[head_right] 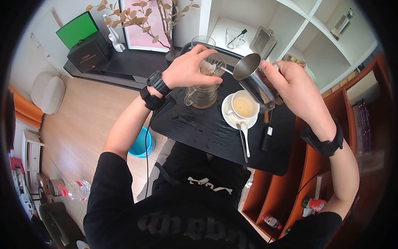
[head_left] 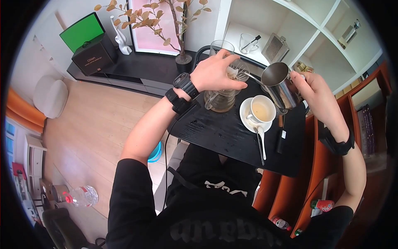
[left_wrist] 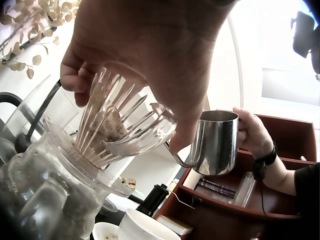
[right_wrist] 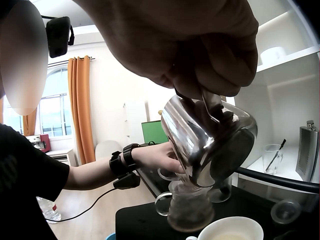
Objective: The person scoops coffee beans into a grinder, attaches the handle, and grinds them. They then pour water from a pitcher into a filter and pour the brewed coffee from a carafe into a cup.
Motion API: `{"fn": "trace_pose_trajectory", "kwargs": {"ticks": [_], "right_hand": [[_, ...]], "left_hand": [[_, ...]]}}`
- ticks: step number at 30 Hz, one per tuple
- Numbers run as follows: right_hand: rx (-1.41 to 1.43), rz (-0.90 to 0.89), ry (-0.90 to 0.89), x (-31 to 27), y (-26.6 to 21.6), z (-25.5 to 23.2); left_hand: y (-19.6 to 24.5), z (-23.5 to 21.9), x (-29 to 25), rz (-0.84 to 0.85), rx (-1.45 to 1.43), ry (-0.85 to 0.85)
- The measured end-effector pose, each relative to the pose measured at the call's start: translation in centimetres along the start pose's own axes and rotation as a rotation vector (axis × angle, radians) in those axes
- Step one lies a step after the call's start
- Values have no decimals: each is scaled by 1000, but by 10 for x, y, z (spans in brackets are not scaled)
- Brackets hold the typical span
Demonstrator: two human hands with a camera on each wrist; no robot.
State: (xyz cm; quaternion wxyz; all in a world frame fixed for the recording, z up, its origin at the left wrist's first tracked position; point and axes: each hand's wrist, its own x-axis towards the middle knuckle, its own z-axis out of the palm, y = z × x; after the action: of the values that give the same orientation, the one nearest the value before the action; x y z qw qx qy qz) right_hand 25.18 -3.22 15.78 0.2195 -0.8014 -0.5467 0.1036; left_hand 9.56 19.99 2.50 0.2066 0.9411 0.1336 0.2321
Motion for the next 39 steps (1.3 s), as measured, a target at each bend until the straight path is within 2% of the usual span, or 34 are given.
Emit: {"fn": "trace_pose_trajectory", "kwargs": {"ticks": [3,18,24,28,30,32,34,35,39], "right_hand": [[74,16,-24,0,-2,0],[99,99,-55,-3,-8,-1],[141,71,-35,-9,6,6],[227,82,-104,-14,28,14],[379,13,-33,-22,44,41],[358,92,20,-31,65,72],[484,25,127,-42,83,96],[609,68,127,-49,81,98],[742,33,323,-83,87,92]], "left_hand": [[0,0,0,-2,-10,0],[-3,1,1,12,6,13],[0,-1,0,0,-21,-10],[-2,0,2,1,-4,-6],[-1,0,2,-4,-10,-5],[0,-1,2,-1,-35,-8],[0,-2,1,8,-32,4],[0,-2,2,18,-29,15],[2,-1,4,39,-40,17]]}}
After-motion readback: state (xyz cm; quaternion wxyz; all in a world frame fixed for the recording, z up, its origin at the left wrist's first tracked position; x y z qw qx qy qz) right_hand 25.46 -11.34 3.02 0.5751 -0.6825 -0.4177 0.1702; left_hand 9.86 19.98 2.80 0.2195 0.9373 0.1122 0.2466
